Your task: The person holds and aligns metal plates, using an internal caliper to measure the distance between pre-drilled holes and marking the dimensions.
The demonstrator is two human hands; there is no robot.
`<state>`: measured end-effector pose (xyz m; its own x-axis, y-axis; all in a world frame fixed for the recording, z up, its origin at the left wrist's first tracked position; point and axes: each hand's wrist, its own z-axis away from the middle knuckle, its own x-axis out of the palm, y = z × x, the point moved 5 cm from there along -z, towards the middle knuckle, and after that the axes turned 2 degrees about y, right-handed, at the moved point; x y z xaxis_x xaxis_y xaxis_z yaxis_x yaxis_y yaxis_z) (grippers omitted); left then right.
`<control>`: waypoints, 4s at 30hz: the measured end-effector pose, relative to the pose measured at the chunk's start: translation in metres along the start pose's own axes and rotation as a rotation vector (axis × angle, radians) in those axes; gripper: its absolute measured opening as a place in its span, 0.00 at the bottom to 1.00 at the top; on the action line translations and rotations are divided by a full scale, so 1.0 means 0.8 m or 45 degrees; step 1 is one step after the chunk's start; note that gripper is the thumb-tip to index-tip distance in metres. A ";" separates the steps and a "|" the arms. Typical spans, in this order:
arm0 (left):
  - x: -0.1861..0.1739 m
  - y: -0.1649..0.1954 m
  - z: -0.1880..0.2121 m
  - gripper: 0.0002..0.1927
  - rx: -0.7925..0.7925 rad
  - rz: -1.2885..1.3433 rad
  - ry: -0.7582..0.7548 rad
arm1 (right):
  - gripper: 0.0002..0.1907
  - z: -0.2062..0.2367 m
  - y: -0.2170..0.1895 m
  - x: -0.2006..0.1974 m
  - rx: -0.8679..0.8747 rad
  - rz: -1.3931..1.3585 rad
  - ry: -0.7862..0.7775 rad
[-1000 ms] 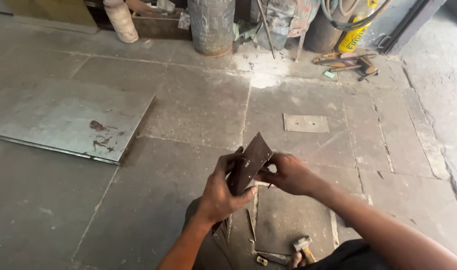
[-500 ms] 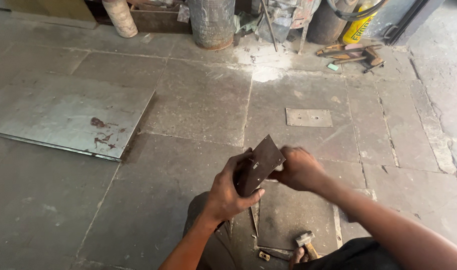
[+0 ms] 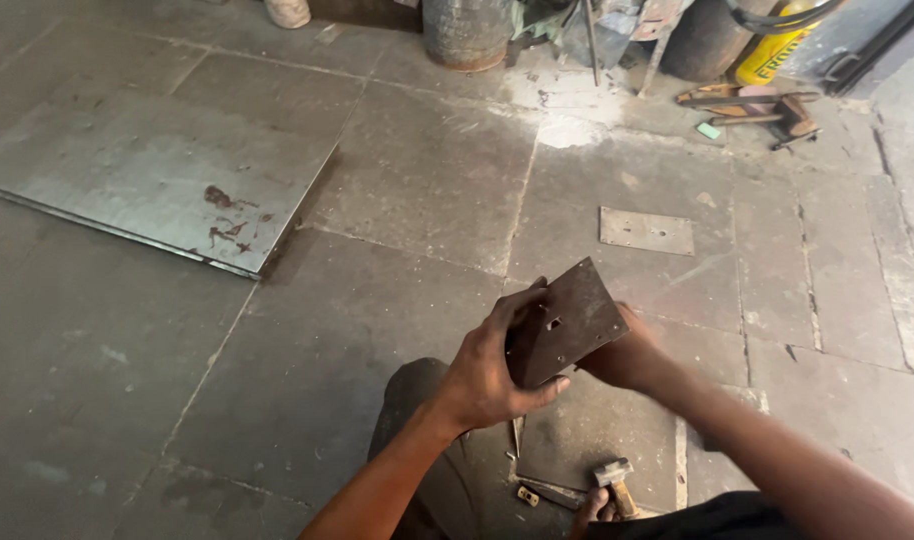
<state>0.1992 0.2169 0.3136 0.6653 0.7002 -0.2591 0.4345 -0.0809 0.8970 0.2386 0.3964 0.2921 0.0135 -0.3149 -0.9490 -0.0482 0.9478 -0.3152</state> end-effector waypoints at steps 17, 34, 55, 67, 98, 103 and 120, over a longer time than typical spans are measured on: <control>-0.004 0.009 -0.003 0.50 0.066 -0.157 -0.059 | 0.25 0.023 0.080 0.011 0.277 -0.394 0.118; 0.008 0.019 -0.014 0.54 0.049 -0.262 -0.181 | 0.24 0.039 0.075 -0.019 0.279 -0.633 0.102; 0.002 0.008 -0.014 0.54 0.030 -0.256 -0.157 | 0.25 0.046 0.068 -0.015 0.218 -0.547 -0.152; -0.019 0.020 -0.010 0.51 -0.146 0.093 -0.150 | 0.30 0.043 0.019 -0.034 0.112 -0.831 -0.144; -0.003 -0.005 -0.021 0.48 -0.182 -0.050 -0.131 | 0.19 0.025 0.031 0.001 0.446 -0.529 -0.158; -0.009 -0.009 -0.021 0.43 -0.169 0.017 -0.054 | 0.15 0.029 0.034 0.000 0.426 -0.586 -0.220; -0.026 -0.180 0.016 0.13 -0.266 0.302 0.341 | 0.21 0.038 0.019 -0.074 0.642 -0.955 0.311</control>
<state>0.1304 0.2053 0.1850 0.5385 0.8416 0.0417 0.1371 -0.1363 0.9811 0.2674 0.4311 0.3435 -0.3474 -0.8002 -0.4888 0.3281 0.3846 -0.8628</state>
